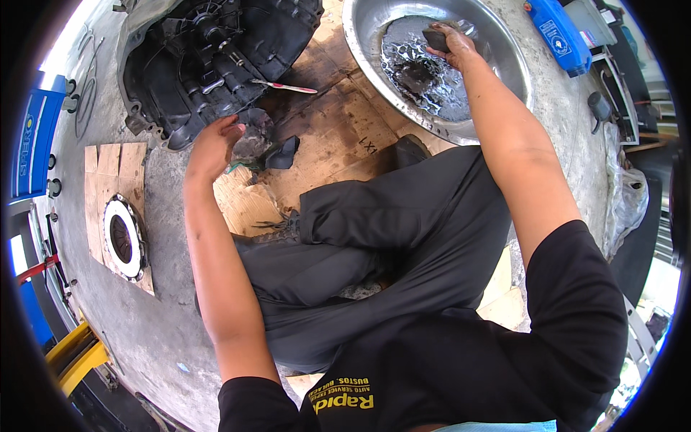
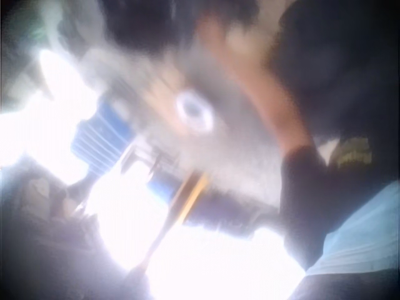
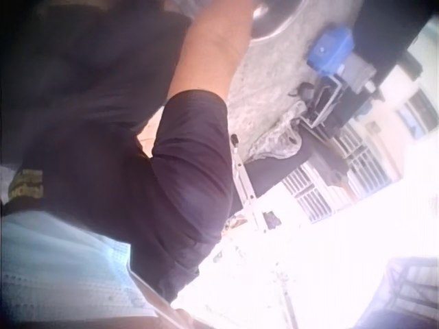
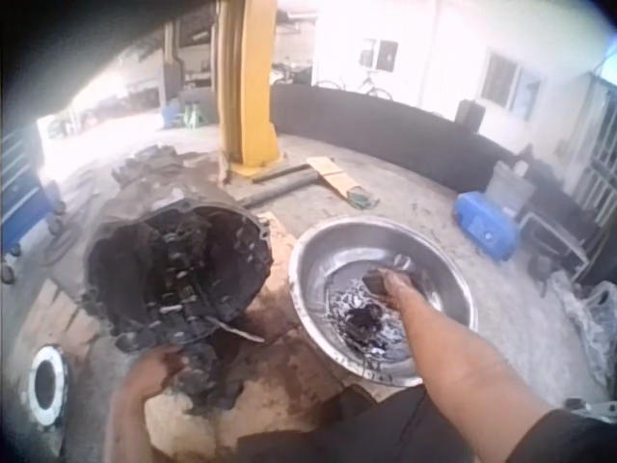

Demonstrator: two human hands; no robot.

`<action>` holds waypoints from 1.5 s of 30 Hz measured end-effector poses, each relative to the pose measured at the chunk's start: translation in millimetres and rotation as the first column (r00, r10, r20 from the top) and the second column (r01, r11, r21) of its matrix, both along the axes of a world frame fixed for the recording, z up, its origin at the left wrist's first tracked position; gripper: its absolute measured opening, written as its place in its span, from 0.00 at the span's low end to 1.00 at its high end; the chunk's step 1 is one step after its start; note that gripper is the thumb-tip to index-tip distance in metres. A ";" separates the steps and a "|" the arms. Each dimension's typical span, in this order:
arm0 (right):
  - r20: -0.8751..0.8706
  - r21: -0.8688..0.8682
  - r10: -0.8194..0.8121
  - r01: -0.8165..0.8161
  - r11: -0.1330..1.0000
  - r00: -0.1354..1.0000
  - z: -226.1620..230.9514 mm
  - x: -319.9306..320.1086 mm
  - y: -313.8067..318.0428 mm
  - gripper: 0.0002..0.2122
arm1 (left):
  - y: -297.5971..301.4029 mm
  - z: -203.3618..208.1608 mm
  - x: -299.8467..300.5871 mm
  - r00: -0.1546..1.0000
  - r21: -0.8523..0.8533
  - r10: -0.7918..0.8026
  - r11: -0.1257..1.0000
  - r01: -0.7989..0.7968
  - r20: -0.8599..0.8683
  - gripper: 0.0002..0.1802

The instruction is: The person scrubs the interior of a transmission casing with a toothbrush and a cloth, repeatedly dipping the cloth into a metal basin of liquid. The person wipes and scrubs various internal surfaces and components of the casing.

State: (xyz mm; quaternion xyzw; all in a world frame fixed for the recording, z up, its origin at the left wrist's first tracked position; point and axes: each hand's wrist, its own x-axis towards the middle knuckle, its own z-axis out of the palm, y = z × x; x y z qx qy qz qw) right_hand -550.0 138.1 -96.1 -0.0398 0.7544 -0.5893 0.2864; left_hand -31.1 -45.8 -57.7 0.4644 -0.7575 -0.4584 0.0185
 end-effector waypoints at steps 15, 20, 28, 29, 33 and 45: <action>0.011 0.112 -0.050 0.049 0.992 0.999 -31.9 -28.9 -9.5 0.19 | 18.8 25.2 -10.3 0.998 -0.063 0.016 0.998 -0.012 0.067 0.29; 0.008 0.092 -0.160 0.159 0.983 0.987 -24.0 -25.6 -13.6 0.21 | 17.7 19.6 -9.8 0.999 -0.032 0.025 0.999 -0.024 0.032 0.29; -0.048 0.163 -0.267 0.271 0.949 0.963 -7.2 -6.1 -20.4 0.20 | 21.0 22.1 -11.2 0.998 -0.064 0.018 0.998 -0.014 0.055 0.29; -0.045 0.133 -0.265 0.268 0.954 0.963 -4.3 -4.4 -21.0 0.20 | 20.8 22.3 -11.4 0.998 -0.065 0.017 0.998 -0.013 0.063 0.29; -0.067 0.084 -0.263 0.268 0.960 0.963 1.0 -0.5 -24.7 0.19 | 19.3 20.4 -11.2 0.995 -0.079 0.014 0.997 -0.006 0.095 0.29; -0.068 0.074 -0.211 0.216 0.974 0.975 -17.3 -23.2 -33.6 0.23 | 14.3 13.5 -8.7 0.996 -0.053 0.027 0.998 -0.023 0.079 0.33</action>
